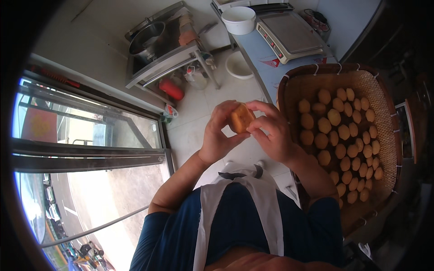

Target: The person cleans a dark baking mold with a cloth, then walks to a basket of baked goods and repeatedly picks up and inspects individual items. Finally, they rinse a white bowl under running water.

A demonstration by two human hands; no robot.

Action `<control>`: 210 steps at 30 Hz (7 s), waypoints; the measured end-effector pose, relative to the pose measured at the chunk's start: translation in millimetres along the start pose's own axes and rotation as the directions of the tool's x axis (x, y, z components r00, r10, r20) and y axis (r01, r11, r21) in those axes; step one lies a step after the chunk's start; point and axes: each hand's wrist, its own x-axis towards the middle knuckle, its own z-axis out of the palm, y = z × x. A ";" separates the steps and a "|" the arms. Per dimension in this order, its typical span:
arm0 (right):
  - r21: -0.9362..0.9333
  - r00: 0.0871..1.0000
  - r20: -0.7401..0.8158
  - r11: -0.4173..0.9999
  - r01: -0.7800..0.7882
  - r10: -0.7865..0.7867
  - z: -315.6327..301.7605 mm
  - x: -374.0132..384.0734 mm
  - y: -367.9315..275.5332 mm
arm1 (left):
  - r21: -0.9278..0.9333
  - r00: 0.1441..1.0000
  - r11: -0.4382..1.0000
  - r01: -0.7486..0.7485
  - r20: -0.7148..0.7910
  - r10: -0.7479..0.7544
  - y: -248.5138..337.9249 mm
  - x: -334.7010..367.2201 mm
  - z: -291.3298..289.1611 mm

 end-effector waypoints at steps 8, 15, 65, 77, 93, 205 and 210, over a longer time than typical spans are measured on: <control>0.015 1.000 0.008 1.000 0.006 -0.006 -3.7 1.6 -2.2 | 0.001 1.000 1.000 0.006 -0.009 -0.006 -2.8 -0.9 0.8; 0.023 0.999 -0.028 1.000 -0.020 0.021 -1.4 1.0 -2.2 | 0.004 1.000 1.000 0.019 -0.011 -0.019 -0.8 -1.4 3.3; 0.074 0.982 0.108 0.984 -0.163 0.154 4.1 -10.5 -9.1 | 0.295 0.991 0.953 -0.068 -0.089 0.099 4.4 -14.8 -1.4; 0.017 0.977 0.107 0.983 -0.185 0.183 2.9 -11.9 -10.6 | 0.354 0.987 0.929 -0.104 -0.077 0.140 5.4 -15.7 0.8; -0.019 0.992 0.111 0.998 -0.058 0.060 0.9 -9.7 -12.4 | 0.110 0.995 0.993 -0.034 -0.094 0.044 -0.6 -14.5 4.2; -0.198 0.553 0.825 0.976 0.091 0.116 157.1 97.0 127.0 | -0.557 0.480 0.642 0.527 -0.428 -0.766 -122.9 -180.7 -276.4; -0.230 0.438 0.882 0.970 0.081 0.173 214.8 131.3 152.3 | -0.575 0.398 0.641 0.509 -0.503 -0.767 -157.8 -181.5 -321.1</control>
